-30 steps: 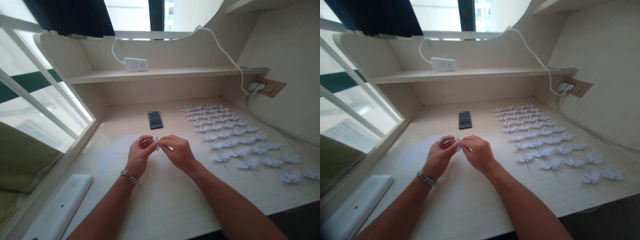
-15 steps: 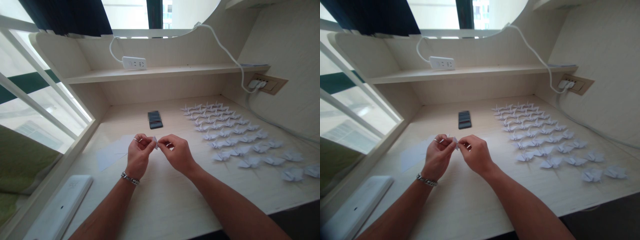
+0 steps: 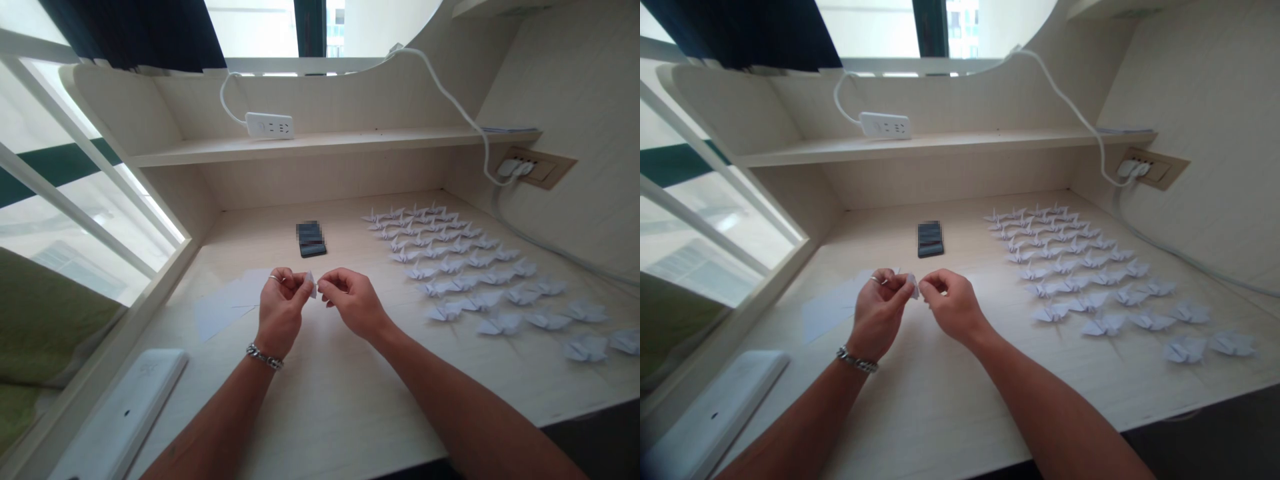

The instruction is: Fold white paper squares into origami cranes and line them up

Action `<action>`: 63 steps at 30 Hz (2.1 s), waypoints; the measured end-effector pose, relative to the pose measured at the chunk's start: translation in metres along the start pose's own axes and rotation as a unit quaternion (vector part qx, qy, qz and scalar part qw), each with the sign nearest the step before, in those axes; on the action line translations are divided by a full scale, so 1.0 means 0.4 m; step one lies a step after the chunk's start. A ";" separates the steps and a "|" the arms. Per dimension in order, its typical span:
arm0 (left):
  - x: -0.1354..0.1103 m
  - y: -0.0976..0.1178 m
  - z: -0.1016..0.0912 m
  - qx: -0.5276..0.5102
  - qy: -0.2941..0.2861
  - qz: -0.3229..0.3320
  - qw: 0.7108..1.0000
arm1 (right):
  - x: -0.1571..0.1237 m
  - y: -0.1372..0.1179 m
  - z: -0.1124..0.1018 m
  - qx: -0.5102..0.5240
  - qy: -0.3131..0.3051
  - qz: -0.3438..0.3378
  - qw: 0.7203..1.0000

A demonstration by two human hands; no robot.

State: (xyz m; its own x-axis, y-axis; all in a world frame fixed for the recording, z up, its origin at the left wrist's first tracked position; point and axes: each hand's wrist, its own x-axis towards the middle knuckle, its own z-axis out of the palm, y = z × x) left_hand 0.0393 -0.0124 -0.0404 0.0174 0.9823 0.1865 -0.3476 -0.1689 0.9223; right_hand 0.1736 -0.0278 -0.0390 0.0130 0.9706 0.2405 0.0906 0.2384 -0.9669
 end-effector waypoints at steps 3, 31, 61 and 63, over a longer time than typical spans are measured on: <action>0.001 -0.001 -0.003 -0.003 0.013 -0.010 1.000 | 0.004 0.005 -0.003 0.006 -0.001 0.012 1.000; 0.011 -0.006 -0.023 0.128 -0.036 -0.056 0.990 | 0.021 -0.004 -0.025 0.166 -0.064 0.141 0.974; 0.013 0.002 -0.020 0.049 0.016 -0.126 0.991 | 0.025 0.033 -0.007 0.079 -0.006 0.074 0.994; 0.013 0.003 -0.020 0.063 0.034 -0.095 0.993 | 0.028 0.036 -0.008 0.083 0.010 0.081 0.993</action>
State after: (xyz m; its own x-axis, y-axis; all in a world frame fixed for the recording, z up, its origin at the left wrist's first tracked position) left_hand 0.0314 -0.0067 -0.0409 0.0066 0.9999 -0.0141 -0.2239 0.0153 0.9745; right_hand 0.1782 -0.0135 -0.0500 0.0344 0.9962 0.0805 -0.0791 0.0830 -0.9934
